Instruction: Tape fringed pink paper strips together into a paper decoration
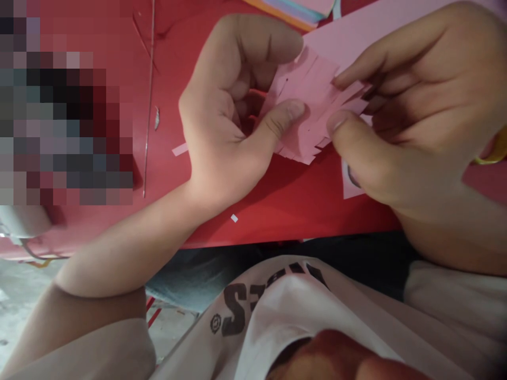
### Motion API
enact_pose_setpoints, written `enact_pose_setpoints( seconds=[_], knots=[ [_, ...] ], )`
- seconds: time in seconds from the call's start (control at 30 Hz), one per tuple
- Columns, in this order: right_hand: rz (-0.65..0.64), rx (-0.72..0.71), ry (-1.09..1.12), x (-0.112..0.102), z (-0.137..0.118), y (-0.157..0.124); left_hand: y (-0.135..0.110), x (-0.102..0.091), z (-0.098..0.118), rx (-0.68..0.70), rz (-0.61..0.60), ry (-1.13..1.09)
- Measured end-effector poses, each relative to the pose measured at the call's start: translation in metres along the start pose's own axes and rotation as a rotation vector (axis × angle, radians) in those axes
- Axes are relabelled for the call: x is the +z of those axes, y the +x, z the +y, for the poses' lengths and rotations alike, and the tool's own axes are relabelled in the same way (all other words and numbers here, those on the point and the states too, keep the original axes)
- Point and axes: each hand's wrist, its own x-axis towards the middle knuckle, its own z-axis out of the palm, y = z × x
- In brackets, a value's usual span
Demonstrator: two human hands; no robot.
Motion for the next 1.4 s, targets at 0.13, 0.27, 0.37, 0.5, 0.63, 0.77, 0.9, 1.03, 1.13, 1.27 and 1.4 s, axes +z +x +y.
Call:
enact_pose_setpoints(
  seconds=[0.13, 0.27, 0.37, 0.5, 0.63, 0.77, 0.9, 1.03, 1.13, 1.27, 1.4],
  knots=[
    [-0.038, 0.017, -0.042, -0.001, -0.001, -0.001, 0.001, 0.002, -0.013, 0.161, 0.055, -0.054],
    [-0.028, 0.048, -0.052, -0.001, -0.004, -0.002, 0.002, 0.001, -0.010, 0.071, 0.017, -0.011],
    [-0.043, 0.060, -0.063, -0.002, -0.005, -0.002, 0.002, 0.000, 0.000, 0.023, 0.012, -0.055],
    [-0.036, 0.051, -0.044, -0.002, -0.003, -0.001, 0.001, 0.001, 0.003, -0.021, 0.011, -0.120],
    [-0.024, 0.028, -0.034, -0.001, 0.000, -0.002, 0.002, 0.003, 0.001, 0.004, 0.014, -0.215],
    [-0.014, 0.051, 0.000, 0.000, -0.001, -0.001, 0.002, 0.004, 0.005, -0.059, 0.020, -0.108],
    [-0.020, 0.082, -0.007, -0.002, -0.005, -0.001, 0.002, 0.003, 0.004, -0.028, 0.031, -0.057],
    [-0.032, 0.105, -0.020, -0.002, -0.010, -0.002, 0.002, 0.002, 0.003, 0.006, 0.027, 0.000],
    [-0.045, 0.103, -0.037, -0.001, -0.007, -0.002, 0.000, -0.001, 0.008, -0.011, 0.005, 0.103],
    [0.003, 0.007, -0.002, 0.001, -0.001, -0.003, -0.003, -0.006, 0.008, -0.001, -0.047, 0.163],
    [-0.019, 0.093, 0.039, -0.002, -0.010, -0.003, -0.002, -0.006, -0.007, 0.116, -0.056, 0.102]
  ],
)
